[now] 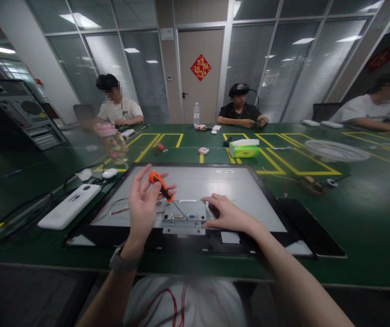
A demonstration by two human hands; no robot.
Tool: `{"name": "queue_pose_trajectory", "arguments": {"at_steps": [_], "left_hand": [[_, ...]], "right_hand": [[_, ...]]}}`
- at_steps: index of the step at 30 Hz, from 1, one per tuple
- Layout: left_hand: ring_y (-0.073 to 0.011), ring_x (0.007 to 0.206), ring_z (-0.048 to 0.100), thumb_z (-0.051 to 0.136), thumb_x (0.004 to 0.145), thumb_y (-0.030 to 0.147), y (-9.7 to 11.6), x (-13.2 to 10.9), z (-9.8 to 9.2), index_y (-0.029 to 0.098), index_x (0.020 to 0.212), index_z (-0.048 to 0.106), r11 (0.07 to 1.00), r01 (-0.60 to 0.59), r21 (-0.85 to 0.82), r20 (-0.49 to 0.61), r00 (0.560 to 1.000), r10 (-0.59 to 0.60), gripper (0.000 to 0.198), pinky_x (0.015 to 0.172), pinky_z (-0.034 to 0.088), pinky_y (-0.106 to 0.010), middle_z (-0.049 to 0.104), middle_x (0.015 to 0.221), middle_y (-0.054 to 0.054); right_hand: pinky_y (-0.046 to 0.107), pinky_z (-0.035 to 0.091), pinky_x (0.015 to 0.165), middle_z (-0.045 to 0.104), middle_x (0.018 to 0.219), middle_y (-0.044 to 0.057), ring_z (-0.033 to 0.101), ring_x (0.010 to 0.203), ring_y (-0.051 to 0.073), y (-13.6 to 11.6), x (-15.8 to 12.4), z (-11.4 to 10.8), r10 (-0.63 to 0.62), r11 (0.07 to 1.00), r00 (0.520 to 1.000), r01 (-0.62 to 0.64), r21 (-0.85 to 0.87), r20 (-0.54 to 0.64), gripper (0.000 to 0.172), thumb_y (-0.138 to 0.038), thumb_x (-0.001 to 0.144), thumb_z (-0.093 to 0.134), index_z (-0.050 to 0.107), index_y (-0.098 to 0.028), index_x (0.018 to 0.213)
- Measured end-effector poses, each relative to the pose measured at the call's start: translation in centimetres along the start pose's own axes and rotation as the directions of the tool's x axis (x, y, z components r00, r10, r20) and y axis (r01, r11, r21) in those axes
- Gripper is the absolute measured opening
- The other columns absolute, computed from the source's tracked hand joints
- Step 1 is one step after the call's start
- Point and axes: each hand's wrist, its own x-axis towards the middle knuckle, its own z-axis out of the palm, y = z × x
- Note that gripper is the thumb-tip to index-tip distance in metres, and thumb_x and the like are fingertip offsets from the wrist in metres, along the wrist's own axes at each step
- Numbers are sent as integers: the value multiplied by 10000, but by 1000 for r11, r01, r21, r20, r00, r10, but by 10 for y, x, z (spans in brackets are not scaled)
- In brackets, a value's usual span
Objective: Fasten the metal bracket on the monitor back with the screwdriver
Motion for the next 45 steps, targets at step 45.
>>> {"name": "queue_pose_trajectory", "arguments": {"at_steps": [45], "left_hand": [[-128,759,567,489,956,281,-9,-9,-3,202,959,644,902,-368,225,37,928,370,173,674,479,-253,562,871,-26]], "right_hand": [[374,450,817,552,974,72,524,923,254,0,1,1,-10,1000,1000,10,-13,8,665,-488,758,722,529,-174,1311]]}}
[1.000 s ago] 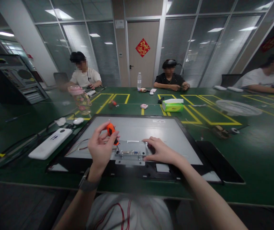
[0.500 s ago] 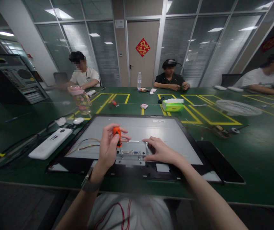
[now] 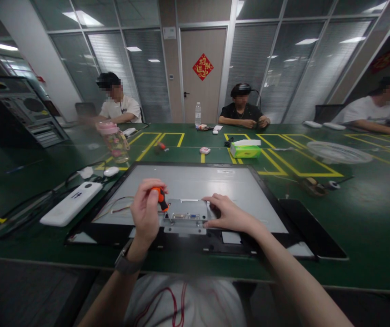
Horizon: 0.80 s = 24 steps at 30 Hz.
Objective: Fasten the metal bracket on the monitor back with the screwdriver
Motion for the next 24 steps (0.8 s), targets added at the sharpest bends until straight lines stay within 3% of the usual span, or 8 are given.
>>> {"name": "queue_pose_trajectory", "arguments": {"at_steps": [3,8,10,14,20,24], "left_hand": [[-125,773,546,619,882,258,1,1,-1,201,892,684,990,-81,111,-44,995,86,87,663,468,-233,528,879,-21],[-120,698,587,364,1007,323,1,0,1,187,975,634,994,107,-26,-48,993,-108,304,631,480,-237,593,829,-27],[-126,722,593,376,1003,332,0,0,2,188,947,624,994,98,-48,-67,993,-101,293,654,488,-246,591,832,-26],[-114,757,550,532,943,307,0,0,0,194,911,657,995,-19,94,-72,997,26,171,641,461,-223,540,914,-29],[-107,673,607,360,1014,350,3,0,4,184,1078,614,988,133,-76,-50,989,-137,310,611,492,-226,620,832,-29],[-127,749,649,392,1005,341,2,0,4,183,1044,632,991,130,-32,-88,987,-132,290,681,532,-251,670,943,-60]], "right_hand": [[370,449,811,551,981,72,522,921,252,1,0,0,-3,1000,1000,3,1,-3,664,-487,756,727,528,-178,1309],[367,447,808,555,978,73,526,920,252,1,0,0,-2,1000,1000,2,5,2,658,-490,758,723,533,-171,1302],[369,449,809,557,986,75,528,924,253,1,0,0,-2,1000,1000,2,9,-1,663,-502,757,719,534,-173,1302],[377,452,827,558,995,75,527,932,252,1,-1,-1,-6,1000,1000,6,17,-4,671,-514,756,716,530,-183,1309],[379,452,836,556,1006,79,531,944,260,-1,-1,-1,16,1000,1000,-16,10,-2,679,-492,742,734,537,-177,1310],[380,450,832,556,1006,80,529,943,262,1,0,-1,4,1000,1000,-3,6,-4,690,-503,744,729,530,-174,1317]]}}
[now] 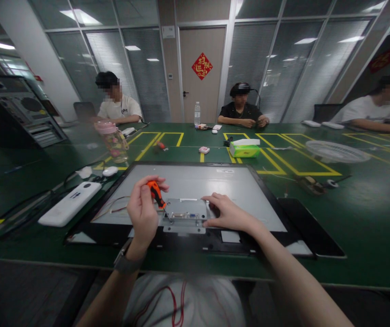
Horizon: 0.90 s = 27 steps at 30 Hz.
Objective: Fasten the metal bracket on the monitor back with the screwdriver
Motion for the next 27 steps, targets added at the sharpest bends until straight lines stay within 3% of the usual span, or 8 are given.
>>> {"name": "queue_pose_trajectory", "arguments": {"at_steps": [5,10,15,18,23,25,27], "left_hand": [[-148,876,636,481,970,292,-2,1,-2,211,1180,621,996,-38,85,65,997,33,265,803,521,-285,645,1054,-76],[-151,855,570,663,847,239,-2,5,-3,198,964,693,951,-170,258,-40,982,186,127,750,492,-263,568,911,-36],[-150,863,631,418,977,280,-1,2,-3,209,1126,658,996,-45,80,-21,999,47,291,768,529,-286,635,1049,-70],[-150,844,662,472,965,285,-1,0,-1,199,1193,620,999,22,44,-1,1000,-22,285,781,538,-291,675,1076,-82],[-146,843,599,682,840,242,-3,1,-1,202,1022,675,972,-139,191,-19,989,145,186,781,490,-275,626,931,-35],[-147,838,571,627,879,262,-4,1,-2,209,1005,674,950,-181,253,-14,981,191,144,777,473,-274,599,920,-29],[-161,891,576,479,956,276,-4,0,-3,212,1051,658,957,-157,244,1,987,161,213,810,470,-290,607,990,-46]], "right_hand": [[379,451,840,548,1025,83,527,954,260,1,0,1,-4,1000,1000,4,7,-1,701,-513,752,723,518,-173,1330],[372,454,828,552,1006,76,535,941,257,1,0,0,-7,1000,1000,7,15,-2,695,-529,748,719,527,-182,1318],[381,453,825,554,1001,73,531,944,261,1,-1,-1,-10,1000,1000,10,12,-2,692,-539,751,713,524,-201,1324],[387,450,833,553,1006,75,527,948,261,0,-1,-1,-5,1000,1000,5,13,4,691,-526,754,716,520,-197,1329],[378,447,827,549,1000,83,523,939,260,-3,-1,-1,6,1000,1000,-6,4,8,691,-499,755,724,524,-152,1318],[373,446,823,549,996,79,522,936,257,-3,-1,-1,5,1000,1000,-5,1,4,687,-498,755,725,525,-158,1317],[370,445,819,549,997,77,522,934,254,-1,-1,0,-2,1000,1000,2,0,2,694,-512,758,718,519,-167,1326]]}}
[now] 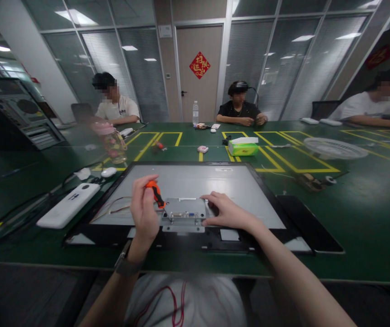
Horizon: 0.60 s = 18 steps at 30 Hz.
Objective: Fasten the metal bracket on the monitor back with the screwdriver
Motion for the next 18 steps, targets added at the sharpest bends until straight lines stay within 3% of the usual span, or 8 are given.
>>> {"name": "queue_pose_trajectory", "arguments": {"at_steps": [2,5,9,12,16,18], "left_hand": [[-170,939,596,362,993,264,1,-1,-1,214,1097,640,997,58,-57,28,998,-57,301,832,476,-300,623,1070,-62],[-161,899,623,408,986,260,2,-2,-1,212,1121,631,988,109,-111,53,993,-104,265,796,492,-286,645,1067,-65],[-154,858,590,615,884,230,2,1,0,208,1010,673,999,-1,-33,5,1000,1,140,774,481,-274,621,936,-39],[-152,873,574,613,881,225,2,3,0,208,969,683,1000,-31,1,-67,997,31,114,783,475,-273,595,923,-32],[-159,924,611,391,982,247,2,1,0,199,1060,669,990,106,-90,-75,991,-113,293,837,490,-304,641,1053,-68],[-153,897,632,421,978,262,3,1,0,196,1126,638,974,170,-151,-79,980,-184,270,813,506,-296,655,1058,-72]], "right_hand": [[368,445,816,549,998,75,522,934,253,2,0,1,-5,1000,1000,5,2,0,698,-529,760,710,517,-173,1329],[370,446,816,552,996,73,524,930,251,2,0,1,-7,1000,1000,7,12,-3,692,-535,756,712,523,-188,1324],[373,449,821,554,1001,73,527,932,251,0,0,-1,-3,1000,1000,3,21,-3,689,-535,755,713,525,-202,1329],[378,452,822,555,1011,75,527,936,253,-1,0,-1,-1,1000,1000,1,22,-9,689,-534,753,713,527,-208,1330],[386,452,826,557,1014,77,525,940,256,0,1,0,0,1000,1000,0,16,-9,685,-521,748,722,531,-211,1328],[386,453,824,557,1008,75,526,938,257,0,1,0,-1,1000,1000,1,11,-8,685,-521,746,723,532,-210,1326]]}}
